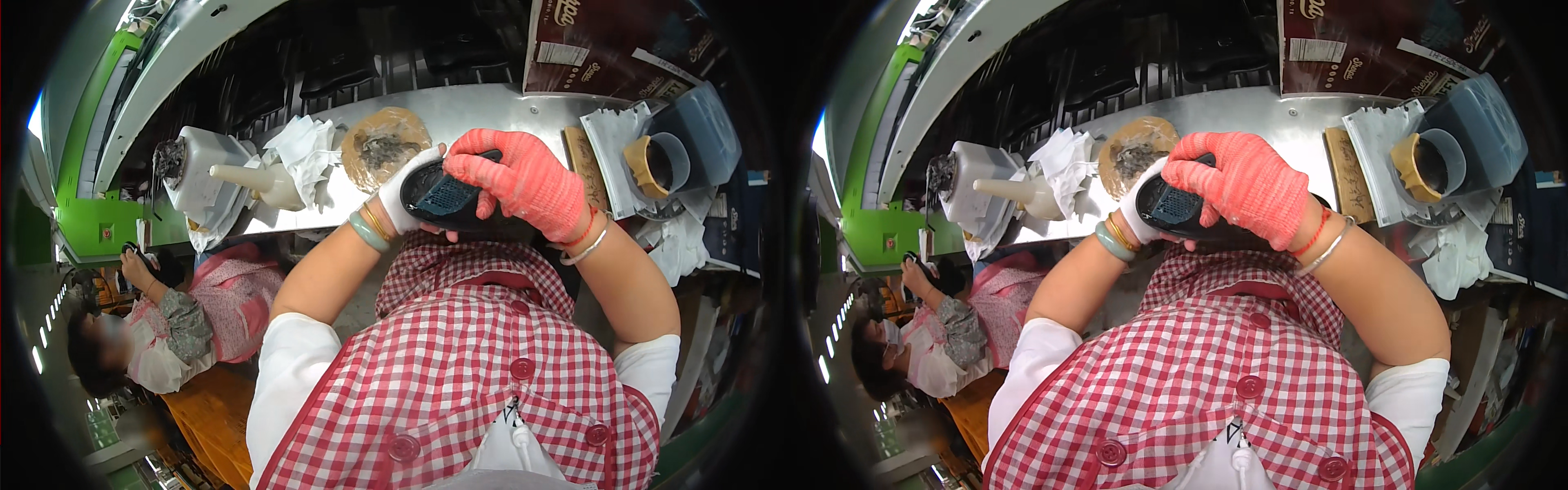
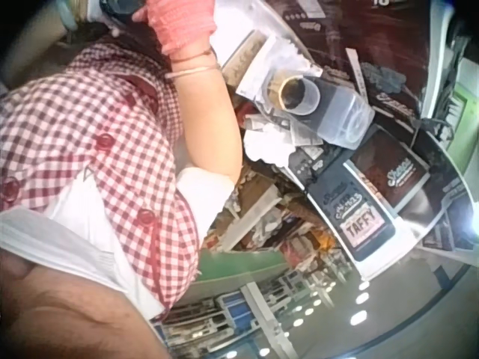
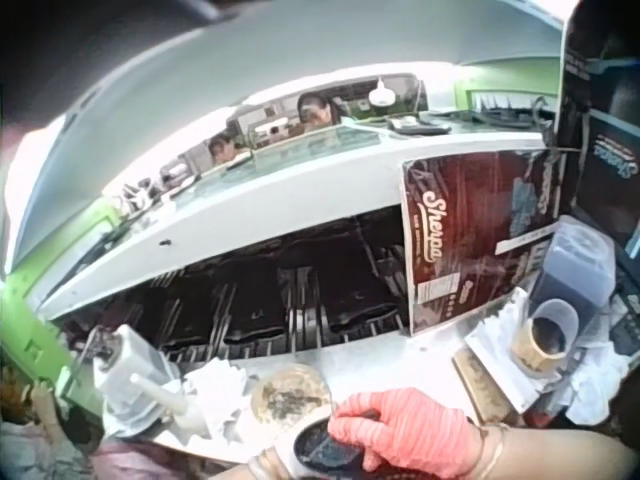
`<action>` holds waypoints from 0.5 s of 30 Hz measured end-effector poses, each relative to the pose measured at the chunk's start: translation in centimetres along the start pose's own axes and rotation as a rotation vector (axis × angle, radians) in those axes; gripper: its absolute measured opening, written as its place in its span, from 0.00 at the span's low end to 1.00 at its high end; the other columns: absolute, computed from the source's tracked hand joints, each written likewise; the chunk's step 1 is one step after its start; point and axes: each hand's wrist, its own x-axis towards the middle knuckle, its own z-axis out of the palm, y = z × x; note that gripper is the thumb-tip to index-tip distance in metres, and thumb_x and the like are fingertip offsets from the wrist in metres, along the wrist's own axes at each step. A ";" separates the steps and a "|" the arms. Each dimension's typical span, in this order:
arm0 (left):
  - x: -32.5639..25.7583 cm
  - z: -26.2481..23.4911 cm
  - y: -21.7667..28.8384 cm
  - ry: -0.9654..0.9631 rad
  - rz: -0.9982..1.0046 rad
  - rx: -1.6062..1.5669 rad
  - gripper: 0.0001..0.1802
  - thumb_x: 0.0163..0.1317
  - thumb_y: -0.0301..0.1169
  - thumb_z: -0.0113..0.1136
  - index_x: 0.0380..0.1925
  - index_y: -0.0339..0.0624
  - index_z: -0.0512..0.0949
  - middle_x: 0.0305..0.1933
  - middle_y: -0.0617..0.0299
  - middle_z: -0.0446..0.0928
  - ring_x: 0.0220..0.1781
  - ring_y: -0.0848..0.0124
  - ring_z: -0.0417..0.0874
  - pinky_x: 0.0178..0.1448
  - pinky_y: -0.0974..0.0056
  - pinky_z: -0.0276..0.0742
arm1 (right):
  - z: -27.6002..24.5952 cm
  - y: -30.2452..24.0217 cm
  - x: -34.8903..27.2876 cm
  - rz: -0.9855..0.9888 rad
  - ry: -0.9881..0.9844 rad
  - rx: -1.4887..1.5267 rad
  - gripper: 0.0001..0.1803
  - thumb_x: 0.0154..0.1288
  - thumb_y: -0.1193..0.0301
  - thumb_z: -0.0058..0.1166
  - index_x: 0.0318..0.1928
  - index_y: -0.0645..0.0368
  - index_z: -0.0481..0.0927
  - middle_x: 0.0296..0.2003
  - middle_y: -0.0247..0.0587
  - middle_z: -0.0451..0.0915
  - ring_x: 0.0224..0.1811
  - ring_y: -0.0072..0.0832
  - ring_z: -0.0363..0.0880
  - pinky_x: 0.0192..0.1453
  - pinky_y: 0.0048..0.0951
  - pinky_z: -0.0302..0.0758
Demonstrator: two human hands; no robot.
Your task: The person scrubs the soles of black slipper-style shoes with a blue scrubbing tool. They repeatedly pick up a slipper from a green conveyor belt, scrub the sole, and place it back on the belt.
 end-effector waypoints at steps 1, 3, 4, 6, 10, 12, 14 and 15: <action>0.0 -0.4 0.4 0.026 0.065 0.144 0.22 0.62 0.41 0.51 0.50 0.37 0.70 0.34 0.51 0.79 0.32 0.59 0.83 0.27 0.57 0.83 | -0.1 0.2 0.6 0.001 -0.008 -0.012 0.17 0.61 0.63 0.54 0.43 0.65 0.79 0.26 0.39 0.79 0.18 0.20 0.73 0.27 0.21 0.72; 0.0 -1.5 1.3 0.023 0.098 0.286 0.26 0.56 0.37 0.59 0.53 0.38 0.68 0.41 0.53 0.78 0.41 0.61 0.82 0.38 0.57 0.82 | -0.4 0.4 1.7 0.003 -0.022 -0.037 0.18 0.61 0.62 0.54 0.43 0.65 0.79 0.27 0.39 0.79 0.19 0.20 0.73 0.27 0.22 0.72; -0.1 -2.3 1.8 -0.005 0.066 0.285 0.30 0.53 0.35 0.64 0.54 0.39 0.67 0.45 0.55 0.78 0.45 0.62 0.81 0.44 0.58 0.80 | -0.7 0.5 1.9 0.006 -0.025 -0.033 0.18 0.60 0.62 0.54 0.43 0.65 0.79 0.27 0.39 0.80 0.19 0.20 0.73 0.27 0.22 0.72; 0.2 -3.8 3.3 -0.028 -0.134 0.051 0.35 0.48 0.32 0.69 0.56 0.40 0.66 0.50 0.56 0.77 0.50 0.63 0.80 0.51 0.61 0.79 | -1.3 0.8 2.3 0.013 -0.028 -0.027 0.18 0.60 0.62 0.55 0.42 0.64 0.79 0.28 0.39 0.80 0.19 0.20 0.73 0.28 0.22 0.72; 0.5 -5.3 3.8 0.259 -0.115 0.078 0.27 0.63 0.51 0.46 0.48 0.38 0.73 0.43 0.51 0.80 0.38 0.60 0.83 0.33 0.56 0.83 | -2.5 1.3 2.6 0.023 -0.028 -0.046 0.17 0.60 0.62 0.55 0.41 0.63 0.80 0.29 0.37 0.80 0.19 0.20 0.73 0.28 0.21 0.72; 1.0 -5.2 4.0 0.347 -0.139 0.013 0.28 0.63 0.52 0.45 0.44 0.36 0.75 0.37 0.51 0.81 0.30 0.60 0.84 0.23 0.58 0.81 | -3.1 1.6 2.6 0.034 -0.020 -0.061 0.16 0.60 0.62 0.55 0.41 0.63 0.80 0.29 0.37 0.80 0.19 0.19 0.73 0.28 0.21 0.72; 1.0 -4.0 4.6 0.367 -0.175 0.070 0.28 0.62 0.52 0.48 0.41 0.35 0.76 0.32 0.51 0.81 0.22 0.61 0.83 0.16 0.62 0.77 | -3.9 1.9 2.5 0.051 -0.023 -0.065 0.16 0.60 0.62 0.55 0.41 0.62 0.80 0.29 0.36 0.79 0.19 0.19 0.73 0.28 0.21 0.72; 1.1 -3.2 5.1 0.340 -0.229 0.054 0.28 0.61 0.52 0.49 0.40 0.35 0.77 0.30 0.51 0.81 0.20 0.62 0.82 0.14 0.63 0.76 | -4.2 2.0 2.4 0.059 -0.023 -0.067 0.15 0.60 0.62 0.55 0.40 0.62 0.81 0.28 0.36 0.79 0.19 0.19 0.73 0.28 0.21 0.72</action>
